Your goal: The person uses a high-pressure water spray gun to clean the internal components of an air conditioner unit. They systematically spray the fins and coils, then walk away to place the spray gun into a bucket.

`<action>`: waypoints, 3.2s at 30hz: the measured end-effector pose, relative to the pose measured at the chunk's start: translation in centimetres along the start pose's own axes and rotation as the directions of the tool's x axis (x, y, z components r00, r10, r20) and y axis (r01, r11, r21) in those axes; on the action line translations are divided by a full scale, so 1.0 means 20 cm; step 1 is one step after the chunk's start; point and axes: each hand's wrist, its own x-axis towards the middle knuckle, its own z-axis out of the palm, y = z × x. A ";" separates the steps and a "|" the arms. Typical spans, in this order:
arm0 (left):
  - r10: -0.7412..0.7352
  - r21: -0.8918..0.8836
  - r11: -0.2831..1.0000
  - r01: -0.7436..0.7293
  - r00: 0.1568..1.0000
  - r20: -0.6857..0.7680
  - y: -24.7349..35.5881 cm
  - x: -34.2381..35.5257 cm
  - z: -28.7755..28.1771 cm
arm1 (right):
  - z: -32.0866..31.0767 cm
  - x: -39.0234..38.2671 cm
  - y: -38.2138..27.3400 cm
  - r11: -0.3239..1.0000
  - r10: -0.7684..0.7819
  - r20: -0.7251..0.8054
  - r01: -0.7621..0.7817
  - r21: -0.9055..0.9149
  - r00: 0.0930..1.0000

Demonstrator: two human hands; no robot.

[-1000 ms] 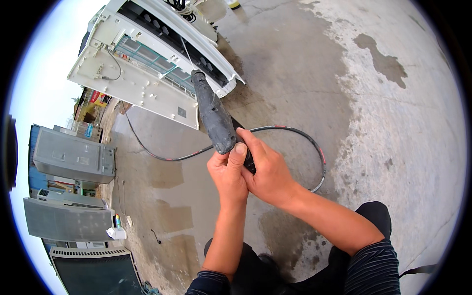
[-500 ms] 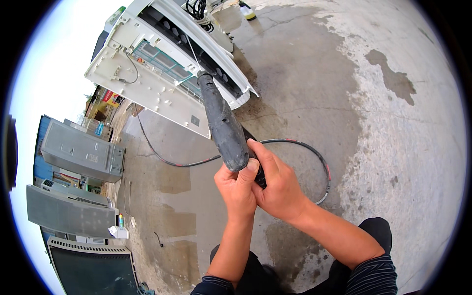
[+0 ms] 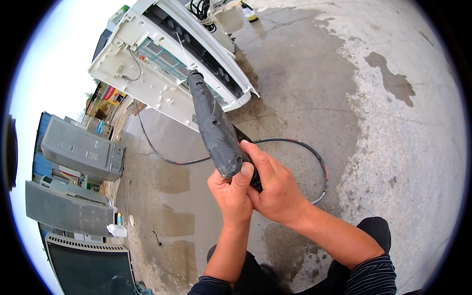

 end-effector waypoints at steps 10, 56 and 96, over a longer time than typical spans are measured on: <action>-0.005 -0.001 1.000 0.005 1.000 0.013 0.01 0.00 -0.01 | 0.03 -0.01 0.00 1.000 0.017 -0.011 -0.017 -0.004 1.000; 0.017 0.001 1.000 -0.017 1.000 0.015 0.10 -0.03 -0.04 | 0.05 -0.01 -0.09 0.999 -0.052 -0.028 0.052 -0.006 0.998; -0.003 0.002 1.000 0.003 0.999 -0.035 0.01 -0.01 -0.04 | 0.04 0.02 -0.04 1.000 -0.008 -0.015 0.008 0.004 1.000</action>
